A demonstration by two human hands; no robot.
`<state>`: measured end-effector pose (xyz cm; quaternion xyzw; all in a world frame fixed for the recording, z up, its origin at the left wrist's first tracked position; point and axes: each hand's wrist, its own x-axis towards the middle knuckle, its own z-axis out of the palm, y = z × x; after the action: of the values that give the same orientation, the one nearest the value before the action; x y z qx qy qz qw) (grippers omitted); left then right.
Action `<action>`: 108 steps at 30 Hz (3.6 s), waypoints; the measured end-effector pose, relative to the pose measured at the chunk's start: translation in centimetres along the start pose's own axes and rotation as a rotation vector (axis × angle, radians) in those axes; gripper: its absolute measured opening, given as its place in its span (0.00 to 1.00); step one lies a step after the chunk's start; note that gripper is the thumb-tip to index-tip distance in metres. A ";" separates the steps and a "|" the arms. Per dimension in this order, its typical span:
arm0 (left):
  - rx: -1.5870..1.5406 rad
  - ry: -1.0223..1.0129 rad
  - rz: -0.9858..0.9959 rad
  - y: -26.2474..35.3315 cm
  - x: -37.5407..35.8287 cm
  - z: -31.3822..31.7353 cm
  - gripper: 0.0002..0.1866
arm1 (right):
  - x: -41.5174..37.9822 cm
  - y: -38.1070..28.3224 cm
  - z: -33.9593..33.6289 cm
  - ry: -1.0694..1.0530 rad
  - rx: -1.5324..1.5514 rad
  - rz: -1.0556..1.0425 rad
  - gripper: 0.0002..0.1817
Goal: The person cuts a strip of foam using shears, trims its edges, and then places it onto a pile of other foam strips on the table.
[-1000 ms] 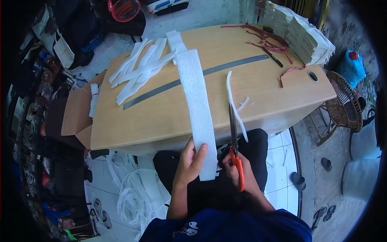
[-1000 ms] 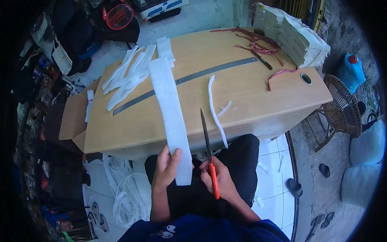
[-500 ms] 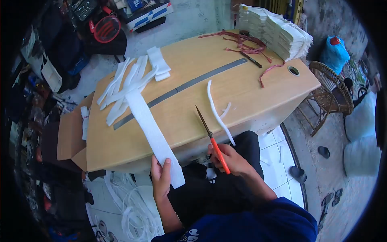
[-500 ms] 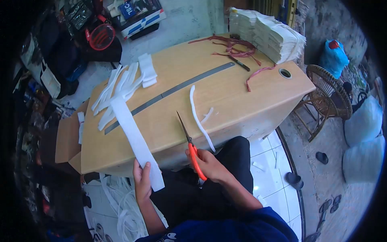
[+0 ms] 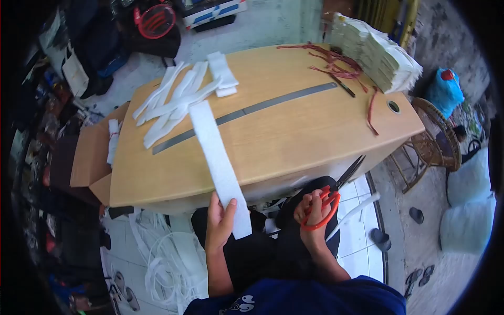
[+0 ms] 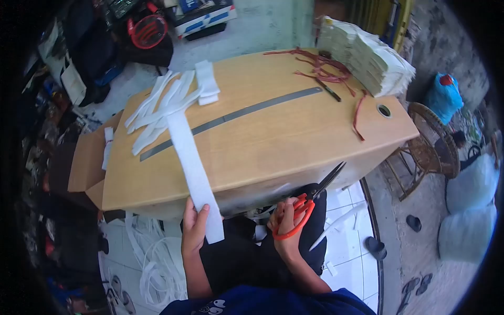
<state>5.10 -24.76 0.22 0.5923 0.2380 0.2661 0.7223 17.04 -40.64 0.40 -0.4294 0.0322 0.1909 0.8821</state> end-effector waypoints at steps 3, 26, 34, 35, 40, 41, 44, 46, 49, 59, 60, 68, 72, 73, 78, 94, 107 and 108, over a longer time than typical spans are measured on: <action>-0.036 -0.059 0.053 0.8 0.1 0.1 0.19 | -0.2 -0.9 -0.6 -0.186 -0.326 0.035 0.09; 1.256 -0.117 0.364 10.1 8.7 -12.2 0.25 | 9.8 -9.1 2.6 -0.432 -1.558 -0.813 0.20; 1.347 0.425 0.587 7.3 9.9 -12.6 0.25 | 14.5 -8.8 3.6 -0.458 -1.623 -0.837 0.20; 1.372 0.597 0.557 7.0 9.6 -12.4 0.26 | 14.7 -9.0 3.8 -0.470 -1.640 -0.809 0.20; 1.267 0.669 0.384 6.0 10.0 -12.9 0.26 | 14.9 -8.7 5.7 -0.517 -1.741 -0.819 0.22; 1.187 0.668 0.378 6.0 9.9 -13.0 0.26 | 13.9 -8.4 7.2 -0.540 -1.641 -0.815 0.23; 1.169 0.680 0.386 6.0 10.0 -13.2 0.25 | 12.7 -5.8 11.2 -0.690 -1.478 -0.910 0.27; 1.168 0.690 0.394 5.8 10.2 -13.6 0.25 | 13.1 -3.9 13.3 -0.808 -1.406 -1.015 0.29; 1.115 0.681 0.386 5.6 10.4 -14.2 0.23 | 15.4 -1.1 15.3 -1.047 -1.477 -0.992 0.31; 0.744 0.869 0.548 4.3 11.1 -16.1 0.25 | 20.3 -2.7 22.3 -1.496 -1.427 -0.611 0.18; 0.749 0.867 0.551 4.4 11.0 -15.9 0.25 | 19.9 -3.2 22.8 -1.488 -1.306 -0.628 0.14; 0.617 0.884 0.517 4.3 11.1 -16.2 0.18 | 24.7 -1.0 25.6 -0.916 -0.959 -0.545 0.18; 0.568 0.820 0.452 4.1 11.1 -16.7 0.21 | 25.1 1.5 25.0 -0.733 -1.044 -0.571 0.27; 0.585 0.833 0.463 4.2 11.1 -16.5 0.21 | 25.7 1.5 24.2 -0.716 -1.049 -0.568 0.27; 0.611 0.807 0.452 4.3 10.9 -16.1 0.21 | 23.9 -3.8 18.9 -0.788 -1.564 -0.636 0.32; 0.660 0.746 0.455 3.5 11.1 -16.7 0.22 | 18.4 -11.5 5.9 -0.864 -2.049 -0.476 0.31; 0.639 0.746 0.429 3.5 11.2 -16.5 0.22 | 22.3 -10.7 3.4 -0.504 -1.915 -0.828 0.30; 0.642 0.733 0.426 3.7 11.1 -16.3 0.21 | 23.9 -10.3 3.0 -0.468 -1.850 -0.919 0.29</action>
<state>2.26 -4.94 0.53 0.6870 0.4188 0.5103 0.3038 42.59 -36.73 4.68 -0.8575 -0.4620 -0.1328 0.1832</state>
